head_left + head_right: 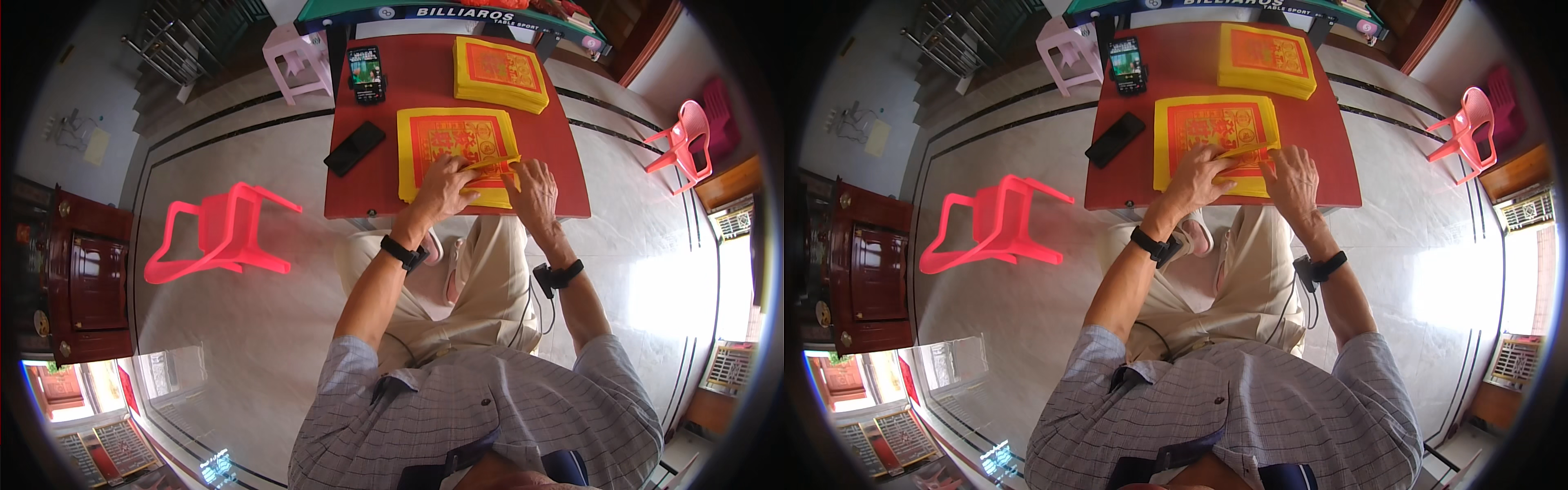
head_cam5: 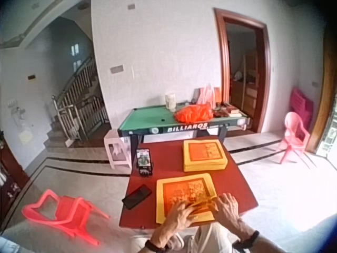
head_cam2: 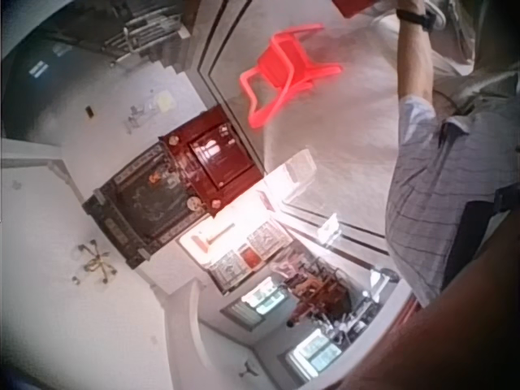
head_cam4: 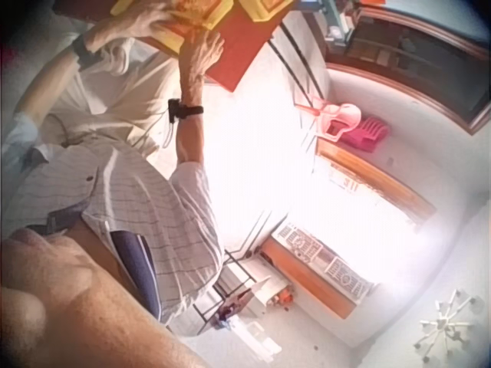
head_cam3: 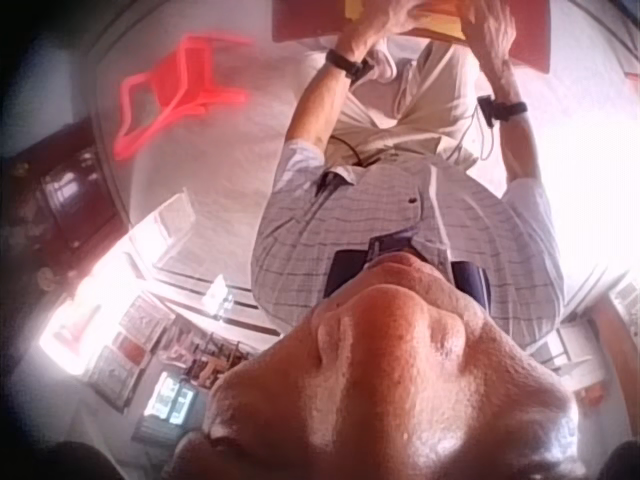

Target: Folding sheets of yellow and red ceremonial joss paper on a table.

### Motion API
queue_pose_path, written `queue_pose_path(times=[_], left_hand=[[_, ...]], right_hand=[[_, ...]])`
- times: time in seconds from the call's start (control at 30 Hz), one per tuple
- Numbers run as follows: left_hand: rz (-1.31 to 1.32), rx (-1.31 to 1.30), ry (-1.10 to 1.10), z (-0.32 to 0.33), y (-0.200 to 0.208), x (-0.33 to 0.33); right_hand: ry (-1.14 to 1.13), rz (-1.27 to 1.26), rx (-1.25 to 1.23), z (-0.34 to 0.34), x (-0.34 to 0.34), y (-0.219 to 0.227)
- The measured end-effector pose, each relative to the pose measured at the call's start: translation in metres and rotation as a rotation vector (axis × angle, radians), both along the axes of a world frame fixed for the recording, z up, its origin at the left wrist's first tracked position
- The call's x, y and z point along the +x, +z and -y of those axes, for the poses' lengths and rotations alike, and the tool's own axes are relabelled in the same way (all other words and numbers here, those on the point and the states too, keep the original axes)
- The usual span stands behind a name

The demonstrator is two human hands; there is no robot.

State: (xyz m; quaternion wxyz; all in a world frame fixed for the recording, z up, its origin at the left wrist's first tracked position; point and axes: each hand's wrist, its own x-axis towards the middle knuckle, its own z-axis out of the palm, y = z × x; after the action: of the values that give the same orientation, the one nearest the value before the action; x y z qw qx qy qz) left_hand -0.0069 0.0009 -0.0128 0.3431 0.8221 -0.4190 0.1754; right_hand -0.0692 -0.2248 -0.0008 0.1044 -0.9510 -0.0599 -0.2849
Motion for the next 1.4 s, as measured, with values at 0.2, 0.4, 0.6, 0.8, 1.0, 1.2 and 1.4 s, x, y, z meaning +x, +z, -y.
queue_pose_path(times=[0.2,0.4,0.6,0.8,1.0,1.2,1.4], left_hand=[[0.023,0.055,0.047,-0.002,-0.013,0.003],[0.006,0.033,0.031,0.006,-0.01,0.002],[0.071,0.072,0.012,-0.002,0.003,-0.009],[0.045,0.122,-0.003,-0.006,-0.001,-0.011],[0.062,0.104,-0.02,-0.007,-0.002,-0.019],[0.005,-0.01,0.006,-0.01,-0.004,-0.021],[0.118,-0.233,0.362,-0.041,-0.004,-0.005]], right_hand=[[-0.167,-0.059,0.311,-0.001,0.007,0.013],[-0.15,-0.346,0.571,0.032,0.018,-0.017],[0.094,-0.686,1.542,0.016,0.011,0.035],[0.02,-0.732,1.295,0.024,0.033,0.02],[-0.041,-0.584,1.175,0.025,0.042,-0.009],[0.006,-0.525,1.165,0.02,0.042,-0.013],[0.078,-0.48,1.205,0.022,0.032,-0.001]])
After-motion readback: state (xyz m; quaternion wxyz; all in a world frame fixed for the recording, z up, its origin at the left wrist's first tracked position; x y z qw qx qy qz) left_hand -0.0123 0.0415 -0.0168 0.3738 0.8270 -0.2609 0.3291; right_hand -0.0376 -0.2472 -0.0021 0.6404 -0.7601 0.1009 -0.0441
